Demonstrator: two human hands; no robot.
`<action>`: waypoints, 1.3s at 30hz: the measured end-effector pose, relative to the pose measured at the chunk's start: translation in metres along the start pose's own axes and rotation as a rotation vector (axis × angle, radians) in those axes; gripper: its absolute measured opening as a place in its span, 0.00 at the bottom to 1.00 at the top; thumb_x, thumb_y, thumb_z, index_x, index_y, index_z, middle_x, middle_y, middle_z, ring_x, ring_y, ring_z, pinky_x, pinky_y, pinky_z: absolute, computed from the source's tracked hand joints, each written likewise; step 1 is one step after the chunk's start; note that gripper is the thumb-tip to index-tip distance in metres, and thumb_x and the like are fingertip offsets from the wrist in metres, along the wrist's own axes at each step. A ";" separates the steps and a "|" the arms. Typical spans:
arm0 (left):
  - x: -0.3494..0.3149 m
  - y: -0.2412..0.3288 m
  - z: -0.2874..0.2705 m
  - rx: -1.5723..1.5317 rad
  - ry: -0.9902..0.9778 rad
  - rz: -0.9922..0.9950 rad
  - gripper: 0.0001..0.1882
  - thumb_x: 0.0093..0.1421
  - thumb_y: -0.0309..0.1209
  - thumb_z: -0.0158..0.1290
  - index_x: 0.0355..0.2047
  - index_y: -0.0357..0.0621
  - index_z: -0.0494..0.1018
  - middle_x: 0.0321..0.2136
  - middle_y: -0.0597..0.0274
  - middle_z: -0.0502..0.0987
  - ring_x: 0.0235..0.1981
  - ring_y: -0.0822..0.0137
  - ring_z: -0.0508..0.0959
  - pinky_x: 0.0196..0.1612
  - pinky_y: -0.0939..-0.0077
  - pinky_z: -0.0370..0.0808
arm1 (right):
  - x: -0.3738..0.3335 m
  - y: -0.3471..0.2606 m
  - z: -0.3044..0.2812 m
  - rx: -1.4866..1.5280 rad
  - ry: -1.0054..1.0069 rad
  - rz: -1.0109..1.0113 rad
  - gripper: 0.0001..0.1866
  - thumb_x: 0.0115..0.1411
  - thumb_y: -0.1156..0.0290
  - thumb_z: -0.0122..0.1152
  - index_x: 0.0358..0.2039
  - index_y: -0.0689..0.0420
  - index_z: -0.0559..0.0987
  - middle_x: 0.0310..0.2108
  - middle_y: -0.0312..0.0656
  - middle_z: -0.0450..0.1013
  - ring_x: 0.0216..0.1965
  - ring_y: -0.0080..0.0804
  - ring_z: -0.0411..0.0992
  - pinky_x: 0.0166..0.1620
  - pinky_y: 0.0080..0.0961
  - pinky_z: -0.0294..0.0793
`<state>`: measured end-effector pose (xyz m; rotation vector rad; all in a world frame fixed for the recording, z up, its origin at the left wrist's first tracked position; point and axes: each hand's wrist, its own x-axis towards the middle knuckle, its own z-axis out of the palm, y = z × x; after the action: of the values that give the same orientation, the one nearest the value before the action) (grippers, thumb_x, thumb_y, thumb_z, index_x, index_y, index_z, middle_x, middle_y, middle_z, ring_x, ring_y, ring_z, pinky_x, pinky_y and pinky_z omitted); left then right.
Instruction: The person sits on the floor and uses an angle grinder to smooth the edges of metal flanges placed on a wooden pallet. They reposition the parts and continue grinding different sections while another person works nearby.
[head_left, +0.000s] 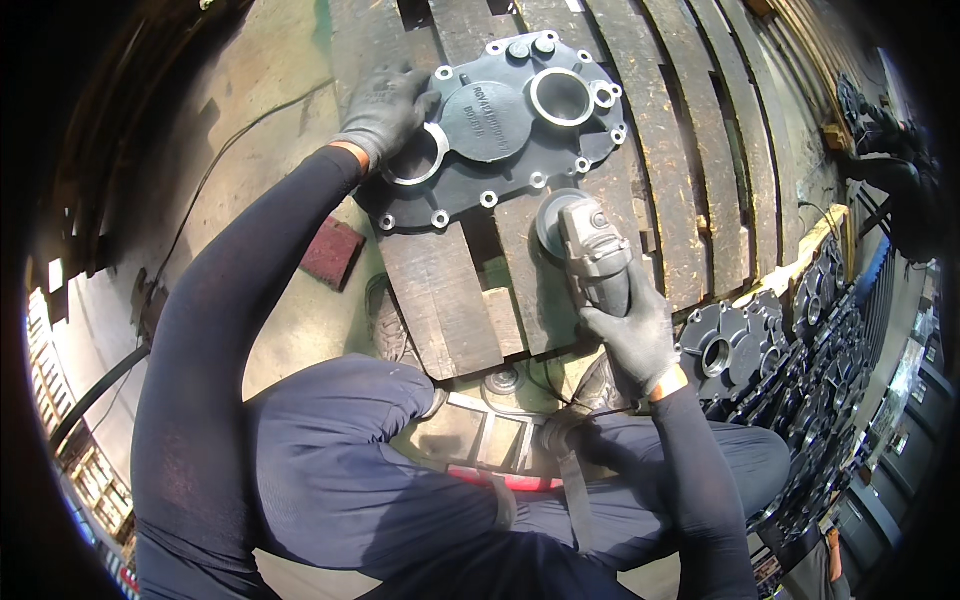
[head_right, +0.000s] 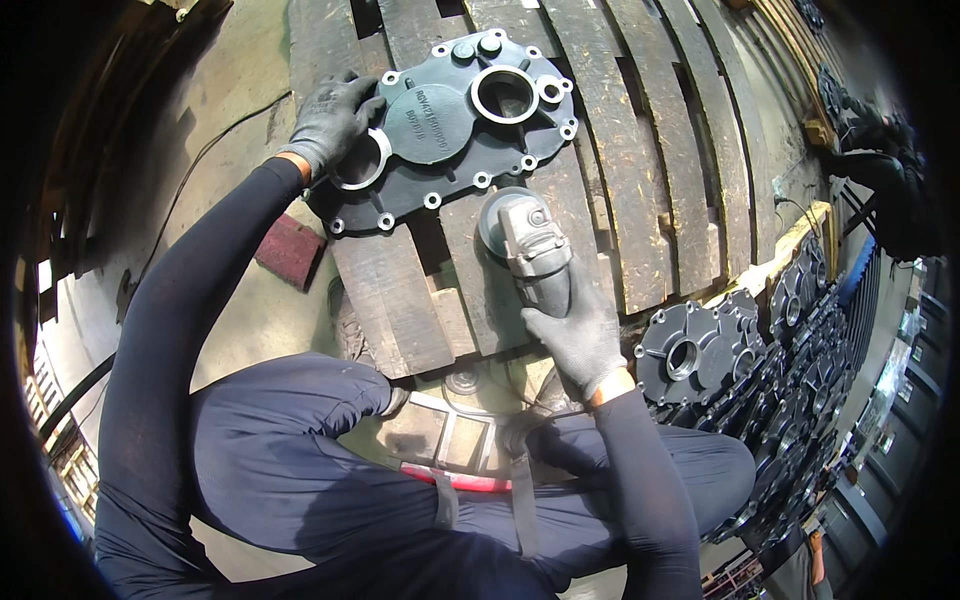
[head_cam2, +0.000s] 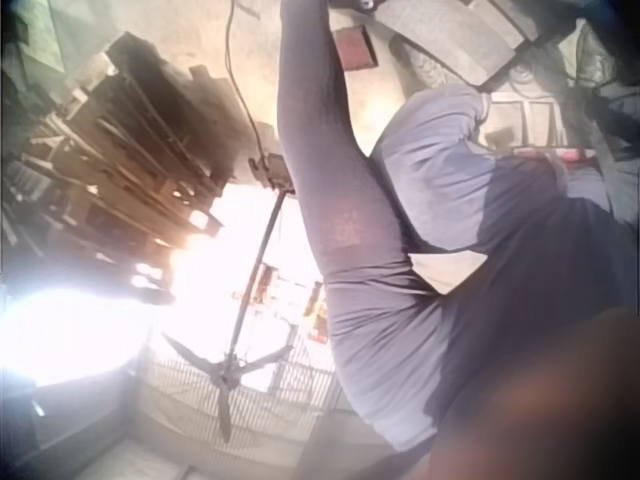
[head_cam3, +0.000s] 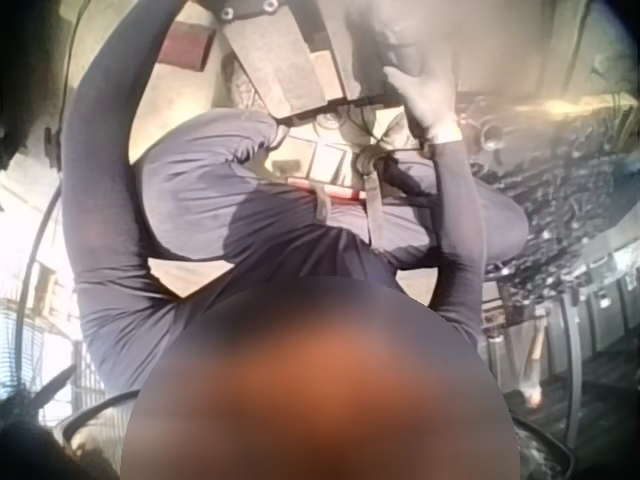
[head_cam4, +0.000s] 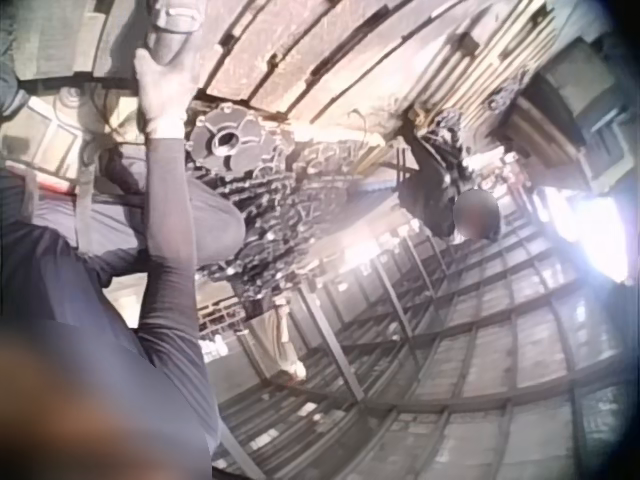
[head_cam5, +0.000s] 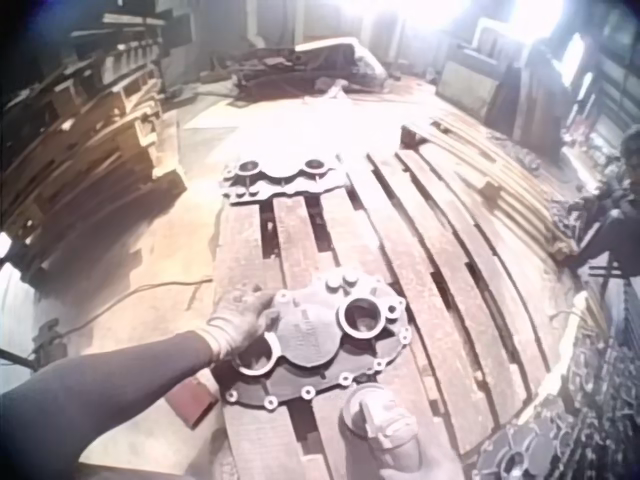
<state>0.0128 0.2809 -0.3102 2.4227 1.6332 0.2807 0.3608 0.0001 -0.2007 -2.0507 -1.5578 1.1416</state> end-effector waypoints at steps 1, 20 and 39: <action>-0.001 -0.001 0.002 0.013 0.005 -0.014 0.19 0.73 0.46 0.59 0.57 0.53 0.86 0.53 0.48 0.84 0.59 0.42 0.81 0.62 0.47 0.78 | -0.001 0.004 -0.004 -0.004 0.007 0.001 0.39 0.54 0.70 0.80 0.67 0.60 0.77 0.54 0.54 0.84 0.54 0.45 0.85 0.60 0.40 0.82; -0.031 0.020 0.011 0.026 -0.017 -0.068 0.15 0.76 0.37 0.54 0.57 0.49 0.81 0.51 0.45 0.82 0.56 0.39 0.81 0.60 0.45 0.78 | -0.002 0.006 0.002 -0.007 -0.017 0.015 0.45 0.53 0.64 0.79 0.71 0.59 0.74 0.55 0.62 0.82 0.58 0.63 0.82 0.61 0.49 0.81; -0.115 0.006 -0.026 -0.193 -0.207 0.055 0.44 0.56 0.52 0.76 0.70 0.49 0.78 0.79 0.44 0.65 0.78 0.38 0.64 0.81 0.48 0.62 | -0.060 0.017 -0.008 0.136 0.033 0.024 0.39 0.57 0.72 0.78 0.70 0.62 0.76 0.54 0.47 0.86 0.54 0.32 0.84 0.60 0.34 0.82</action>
<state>-0.0308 0.1737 -0.2886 2.2707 1.3871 0.1797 0.3732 -0.0593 -0.1827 -1.9944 -1.4038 1.1814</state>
